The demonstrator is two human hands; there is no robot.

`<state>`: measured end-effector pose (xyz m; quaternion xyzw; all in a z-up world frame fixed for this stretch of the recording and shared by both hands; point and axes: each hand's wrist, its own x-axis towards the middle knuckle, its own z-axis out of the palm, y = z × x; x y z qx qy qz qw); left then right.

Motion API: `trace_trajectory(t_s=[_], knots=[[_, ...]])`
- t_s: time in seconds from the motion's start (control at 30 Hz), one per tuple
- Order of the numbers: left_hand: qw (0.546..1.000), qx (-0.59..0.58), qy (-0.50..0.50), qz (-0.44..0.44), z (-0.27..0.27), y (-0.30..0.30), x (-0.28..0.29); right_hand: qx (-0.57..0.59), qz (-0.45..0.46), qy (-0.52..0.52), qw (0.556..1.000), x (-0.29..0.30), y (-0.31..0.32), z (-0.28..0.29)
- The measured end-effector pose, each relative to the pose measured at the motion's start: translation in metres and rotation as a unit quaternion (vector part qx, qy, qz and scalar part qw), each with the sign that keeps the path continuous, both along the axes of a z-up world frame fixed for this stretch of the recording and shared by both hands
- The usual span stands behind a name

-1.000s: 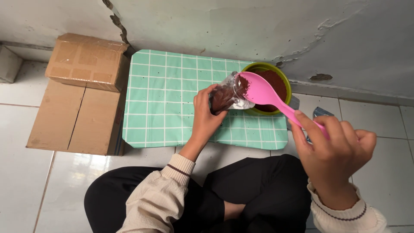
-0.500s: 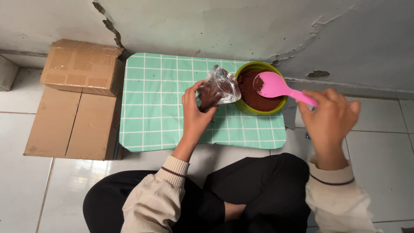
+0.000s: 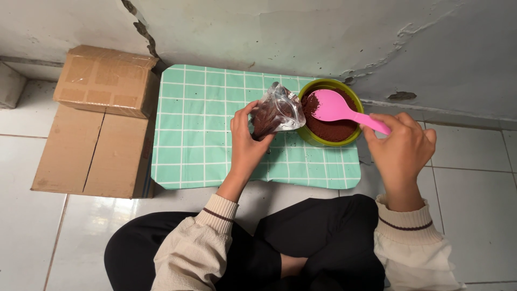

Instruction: Filling small silver pouches with brown powder using a spoon from a bowl

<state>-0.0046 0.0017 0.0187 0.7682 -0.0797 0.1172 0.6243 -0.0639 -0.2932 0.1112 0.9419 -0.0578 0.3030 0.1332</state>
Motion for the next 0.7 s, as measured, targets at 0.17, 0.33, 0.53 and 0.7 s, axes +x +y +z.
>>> trace_trajectory(t_s=[0.17,0.33,0.53,0.7], knots=[[1.0,0.003,0.003,-0.007,0.002,0.0,-0.001,0.179,-0.073,0.077,0.978,0.001,0.011,0.013],[1.0,0.001,0.015,-0.011,0.001,0.0,-0.002,0.34,-0.172,0.138,0.914,-0.001,0.02,0.023],[0.999,-0.035,0.041,-0.009,0.002,-0.004,-0.003,0.434,-0.138,0.087,0.886,-0.023,0.01,-0.003],[0.998,0.058,-0.024,-0.028,-0.021,-0.006,0.0,0.417,-0.122,0.034,0.9,-0.03,-0.004,-0.012]])
